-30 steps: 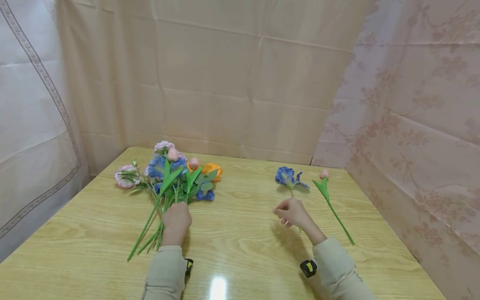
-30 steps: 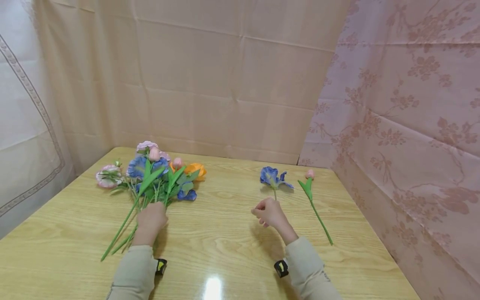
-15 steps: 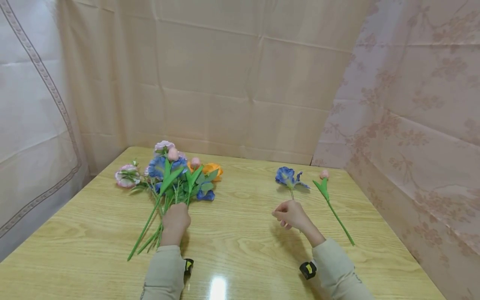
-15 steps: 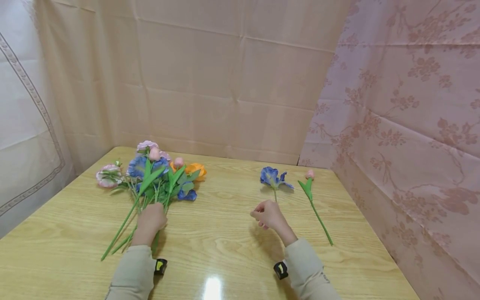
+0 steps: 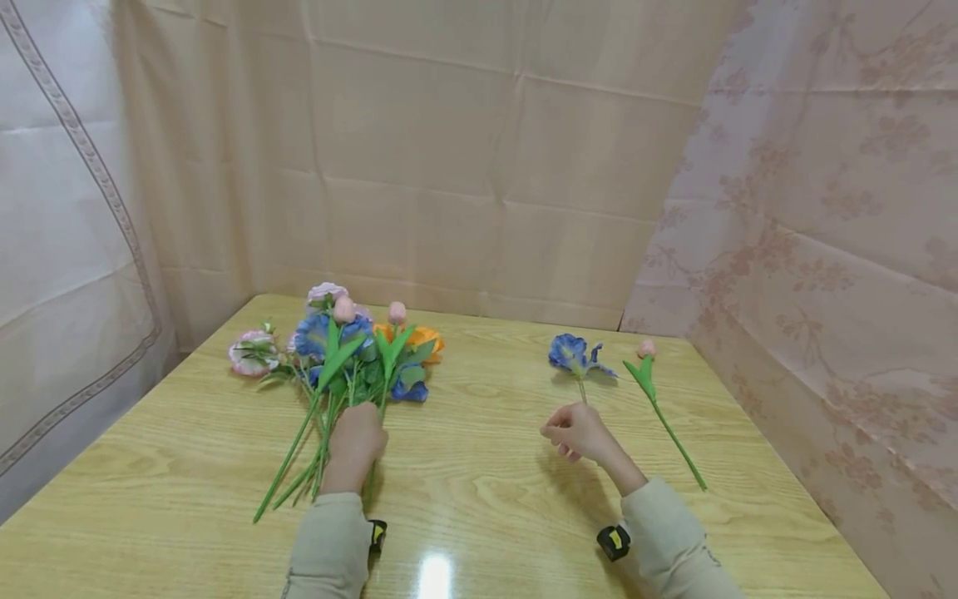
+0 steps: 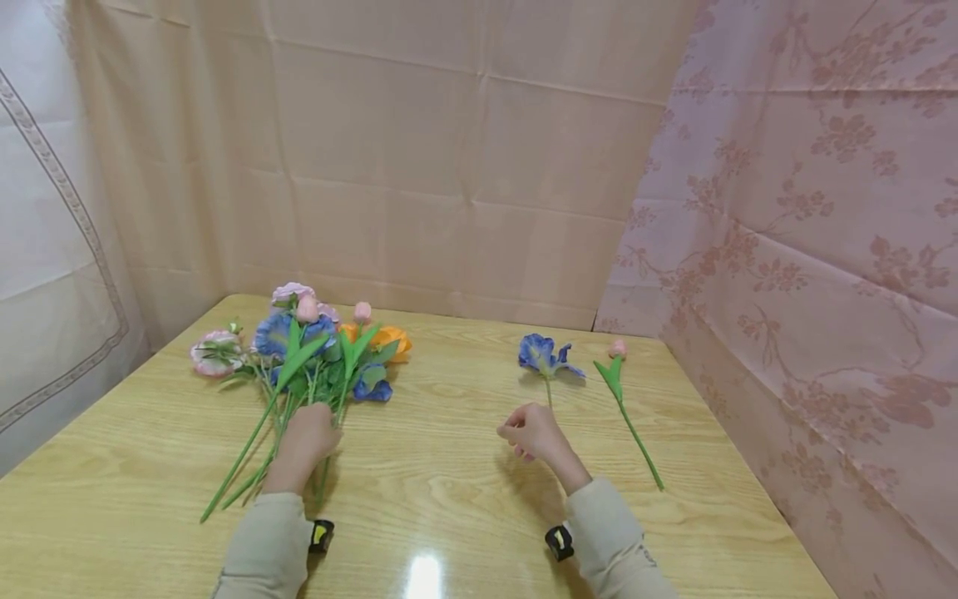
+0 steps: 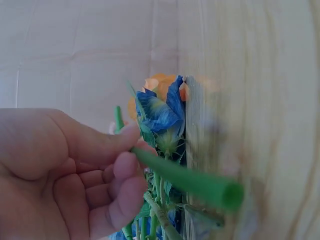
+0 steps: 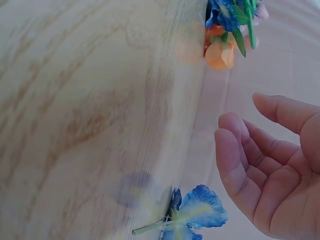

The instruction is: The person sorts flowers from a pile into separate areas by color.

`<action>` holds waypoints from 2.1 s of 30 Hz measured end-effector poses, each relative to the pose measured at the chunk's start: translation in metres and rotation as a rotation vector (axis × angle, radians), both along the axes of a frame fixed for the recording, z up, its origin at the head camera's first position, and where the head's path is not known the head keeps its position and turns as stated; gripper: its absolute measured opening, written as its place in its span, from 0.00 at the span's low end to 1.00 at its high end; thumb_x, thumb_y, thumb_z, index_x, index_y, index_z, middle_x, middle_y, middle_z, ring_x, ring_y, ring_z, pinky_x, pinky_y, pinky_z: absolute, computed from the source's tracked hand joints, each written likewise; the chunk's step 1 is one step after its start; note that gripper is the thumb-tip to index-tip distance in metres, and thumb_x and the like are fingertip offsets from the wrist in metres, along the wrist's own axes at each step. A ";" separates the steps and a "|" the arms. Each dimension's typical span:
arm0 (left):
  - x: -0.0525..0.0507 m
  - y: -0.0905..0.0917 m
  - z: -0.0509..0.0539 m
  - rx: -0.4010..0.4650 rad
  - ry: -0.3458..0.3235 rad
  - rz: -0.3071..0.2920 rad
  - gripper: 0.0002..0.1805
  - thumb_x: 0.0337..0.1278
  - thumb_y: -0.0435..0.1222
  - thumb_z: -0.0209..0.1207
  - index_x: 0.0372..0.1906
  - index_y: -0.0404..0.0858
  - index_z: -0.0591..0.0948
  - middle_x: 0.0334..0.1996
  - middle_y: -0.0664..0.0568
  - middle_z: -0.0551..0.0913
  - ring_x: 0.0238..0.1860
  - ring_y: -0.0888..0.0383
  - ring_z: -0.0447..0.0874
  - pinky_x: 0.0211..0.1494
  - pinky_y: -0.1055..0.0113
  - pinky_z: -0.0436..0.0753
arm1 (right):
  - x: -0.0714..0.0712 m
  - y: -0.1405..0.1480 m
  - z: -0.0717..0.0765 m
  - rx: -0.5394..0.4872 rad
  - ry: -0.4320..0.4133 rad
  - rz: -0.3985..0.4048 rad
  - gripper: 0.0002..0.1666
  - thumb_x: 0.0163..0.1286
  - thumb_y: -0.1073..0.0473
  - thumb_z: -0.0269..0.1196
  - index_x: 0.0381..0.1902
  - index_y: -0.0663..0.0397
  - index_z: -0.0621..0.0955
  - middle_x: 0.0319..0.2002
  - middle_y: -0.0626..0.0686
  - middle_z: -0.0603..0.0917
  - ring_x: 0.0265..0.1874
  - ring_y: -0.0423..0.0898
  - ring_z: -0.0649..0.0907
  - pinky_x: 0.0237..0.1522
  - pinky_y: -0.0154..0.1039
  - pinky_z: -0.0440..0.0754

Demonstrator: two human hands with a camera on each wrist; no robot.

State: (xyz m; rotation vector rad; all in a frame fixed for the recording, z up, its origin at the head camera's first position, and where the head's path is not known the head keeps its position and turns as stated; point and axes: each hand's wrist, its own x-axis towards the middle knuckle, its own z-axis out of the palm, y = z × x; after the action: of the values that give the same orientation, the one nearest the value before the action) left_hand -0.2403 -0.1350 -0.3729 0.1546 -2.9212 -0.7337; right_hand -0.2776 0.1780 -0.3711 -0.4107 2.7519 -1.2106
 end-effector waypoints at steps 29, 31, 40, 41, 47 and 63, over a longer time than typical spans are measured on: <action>0.005 0.044 0.021 0.370 0.114 -0.162 0.13 0.58 0.31 0.53 0.19 0.34 0.70 0.12 0.50 0.71 0.08 0.60 0.72 0.16 0.69 0.70 | 0.016 -0.018 0.002 -0.030 0.026 0.131 0.08 0.60 0.64 0.59 0.31 0.67 0.80 0.19 0.59 0.78 0.15 0.48 0.78 0.15 0.39 0.77; 0.006 0.048 0.023 0.389 0.125 -0.195 0.13 0.58 0.31 0.54 0.18 0.33 0.70 0.11 0.50 0.71 0.08 0.60 0.72 0.15 0.70 0.70 | 0.017 -0.021 0.002 -0.032 0.031 0.149 0.08 0.60 0.64 0.60 0.31 0.67 0.80 0.19 0.60 0.78 0.15 0.50 0.78 0.15 0.39 0.77; 0.009 0.064 0.025 0.518 0.079 -0.322 0.07 0.58 0.30 0.53 0.30 0.29 0.77 0.12 0.49 0.71 0.10 0.61 0.73 0.16 0.69 0.75 | 0.028 -0.034 0.004 -0.030 0.045 0.259 0.10 0.60 0.63 0.60 0.33 0.68 0.80 0.20 0.59 0.79 0.16 0.51 0.79 0.17 0.44 0.78; 0.009 0.065 0.025 0.518 0.076 -0.329 0.07 0.58 0.30 0.53 0.30 0.29 0.76 0.12 0.49 0.71 0.10 0.61 0.73 0.16 0.69 0.75 | 0.029 -0.036 0.004 -0.035 0.043 0.271 0.10 0.60 0.63 0.60 0.33 0.68 0.80 0.20 0.59 0.79 0.16 0.51 0.79 0.17 0.44 0.78; 0.011 0.073 0.024 0.553 0.077 -0.387 0.07 0.58 0.28 0.53 0.25 0.30 0.75 0.11 0.50 0.71 0.09 0.61 0.73 0.16 0.69 0.75 | 0.035 -0.044 0.005 -0.084 0.003 0.357 0.13 0.60 0.62 0.60 0.35 0.71 0.78 0.23 0.61 0.80 0.18 0.53 0.79 0.17 0.43 0.78; 0.016 0.091 0.026 0.604 0.097 -0.493 0.07 0.57 0.27 0.53 0.24 0.30 0.74 0.12 0.51 0.71 0.11 0.62 0.73 0.17 0.68 0.76 | 0.052 -0.061 0.008 -0.249 -0.070 0.416 0.07 0.62 0.68 0.57 0.33 0.71 0.77 0.28 0.66 0.79 0.25 0.63 0.79 0.25 0.49 0.79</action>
State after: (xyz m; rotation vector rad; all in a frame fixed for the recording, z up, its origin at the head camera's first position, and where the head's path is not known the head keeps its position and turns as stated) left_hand -0.2244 -0.0438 -0.3472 -0.5480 -2.5617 -1.6220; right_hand -0.2253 0.1165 -0.3632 -0.8929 2.2997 -1.4135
